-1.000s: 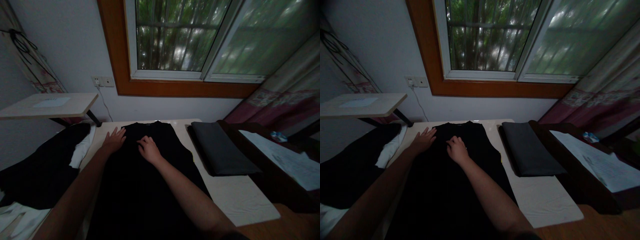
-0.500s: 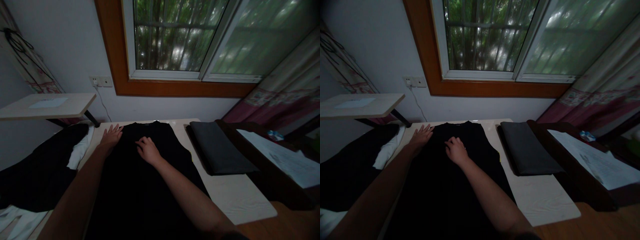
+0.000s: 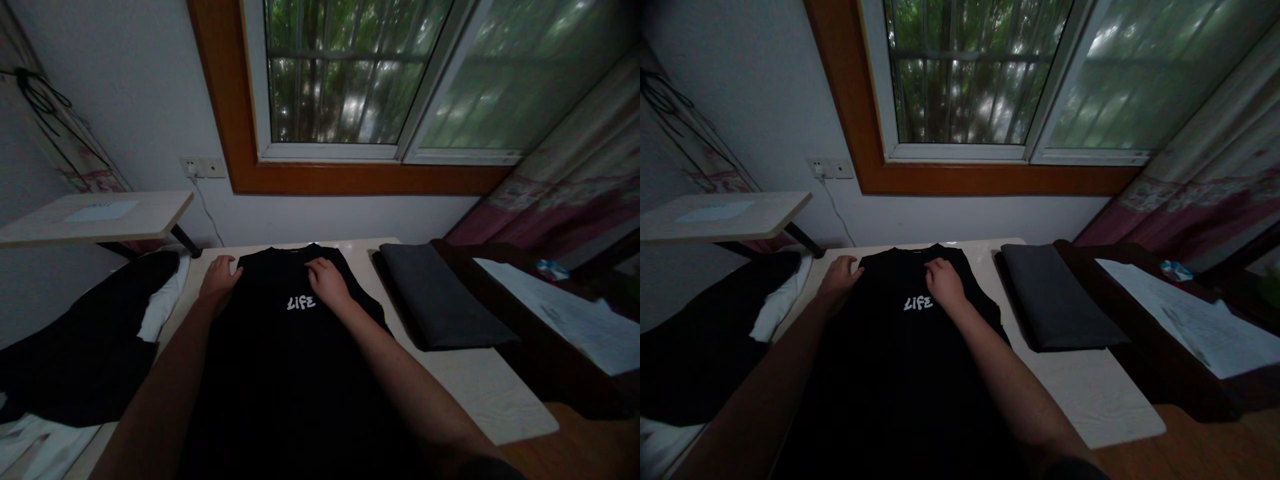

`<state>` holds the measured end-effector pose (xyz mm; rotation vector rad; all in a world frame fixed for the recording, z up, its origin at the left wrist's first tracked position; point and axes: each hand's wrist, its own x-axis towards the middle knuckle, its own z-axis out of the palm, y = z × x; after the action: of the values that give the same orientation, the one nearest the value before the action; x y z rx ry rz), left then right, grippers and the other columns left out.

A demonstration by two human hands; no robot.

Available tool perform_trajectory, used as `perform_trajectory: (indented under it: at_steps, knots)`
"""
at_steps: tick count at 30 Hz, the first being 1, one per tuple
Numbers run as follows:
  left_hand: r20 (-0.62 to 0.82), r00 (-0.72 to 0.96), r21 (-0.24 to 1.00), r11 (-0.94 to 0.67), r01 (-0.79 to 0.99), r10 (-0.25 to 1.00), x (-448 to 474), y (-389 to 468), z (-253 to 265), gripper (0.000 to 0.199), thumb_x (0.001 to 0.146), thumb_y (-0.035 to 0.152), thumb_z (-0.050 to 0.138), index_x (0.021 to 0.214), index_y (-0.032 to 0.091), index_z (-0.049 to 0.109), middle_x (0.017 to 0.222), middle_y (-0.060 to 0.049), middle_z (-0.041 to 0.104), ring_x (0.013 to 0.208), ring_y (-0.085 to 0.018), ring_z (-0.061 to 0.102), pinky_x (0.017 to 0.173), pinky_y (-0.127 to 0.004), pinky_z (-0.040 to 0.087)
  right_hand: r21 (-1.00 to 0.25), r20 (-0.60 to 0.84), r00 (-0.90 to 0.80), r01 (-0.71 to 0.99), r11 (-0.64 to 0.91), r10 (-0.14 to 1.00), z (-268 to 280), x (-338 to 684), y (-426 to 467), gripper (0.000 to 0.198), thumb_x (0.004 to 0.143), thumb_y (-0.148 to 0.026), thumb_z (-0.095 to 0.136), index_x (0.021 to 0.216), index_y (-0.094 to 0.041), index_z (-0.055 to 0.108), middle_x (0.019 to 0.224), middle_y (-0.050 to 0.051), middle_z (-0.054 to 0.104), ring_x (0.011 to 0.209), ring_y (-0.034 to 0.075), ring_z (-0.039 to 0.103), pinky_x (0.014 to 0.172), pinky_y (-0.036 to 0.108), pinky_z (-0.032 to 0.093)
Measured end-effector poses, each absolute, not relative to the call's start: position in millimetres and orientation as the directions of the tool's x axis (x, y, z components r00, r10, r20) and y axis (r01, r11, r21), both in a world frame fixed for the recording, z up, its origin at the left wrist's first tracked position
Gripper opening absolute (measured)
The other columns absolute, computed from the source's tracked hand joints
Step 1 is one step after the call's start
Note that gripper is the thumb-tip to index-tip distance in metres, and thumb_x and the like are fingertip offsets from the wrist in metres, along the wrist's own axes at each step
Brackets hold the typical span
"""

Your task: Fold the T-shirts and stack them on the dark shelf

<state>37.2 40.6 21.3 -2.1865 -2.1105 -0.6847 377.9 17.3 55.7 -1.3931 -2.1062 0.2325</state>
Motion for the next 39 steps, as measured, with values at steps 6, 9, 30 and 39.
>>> perform_trajectory:
  at_steps: [6, 9, 30, 39]
  knots:
    - [0.389, -0.031, 0.298, -0.094, 0.950, 0.921, 30, 44, 14, 0.028, 0.087, 0.047, 0.059, 0.098, 0.022, 0.066, 0.111, -0.010, 0.056, 0.115, -0.031, 0.051, 0.107, -0.046, 0.042, -0.171, 0.281, -0.174, 0.959, 0.228, 0.944, 42, 436, 43, 0.039, 0.100, -0.026, 0.046, 0.131, -0.014, 0.067, 0.142, 0.014, 0.059, 0.130, 0.028, 0.050, 0.113, 0.041, 0.035]
    - [0.382, -0.050, 0.324, -0.083, 0.942, 0.923, 30, 44, 13, 0.026, 0.087, 0.046, 0.060, 0.097, 0.023, 0.066, 0.109, -0.010, 0.055, 0.115, -0.032, 0.049, 0.105, -0.047, 0.042, -0.118, 0.294, -0.170, 0.970, 0.213, 0.941, 30, 445, 45, 0.046, 0.102, -0.030, 0.042, 0.141, -0.013, 0.058, 0.151, 0.013, 0.051, 0.138, 0.027, 0.043, 0.117, 0.042, 0.029]
    - [0.417, 0.060, 0.281, -0.191, 0.940, 0.907, 37, 36, 20, 0.035, 0.096, 0.036, 0.050, 0.120, 0.030, 0.073, 0.116, -0.008, 0.059, 0.115, -0.029, 0.044, 0.107, -0.046, 0.039, -0.083, 0.302, -0.017, 0.996, 0.044, 0.953, 31, 437, 47, 0.049, 0.102, -0.040, 0.040, 0.144, -0.019, 0.052, 0.155, 0.012, 0.044, 0.134, 0.033, 0.042, 0.108, 0.047, 0.038]
    - [0.397, 0.032, 0.269, -0.150, 0.951, 0.917, 40, 35, 24, 0.034, 0.095, 0.034, 0.052, 0.121, 0.032, 0.073, 0.116, -0.007, 0.061, 0.114, -0.029, 0.046, 0.105, -0.045, 0.042, -0.049, 0.319, -0.029, 0.998, 0.047, 0.947, 39, 436, 43, 0.047, 0.101, -0.040, 0.041, 0.143, -0.021, 0.054, 0.155, 0.012, 0.044, 0.130, 0.033, 0.045, 0.104, 0.046, 0.042]
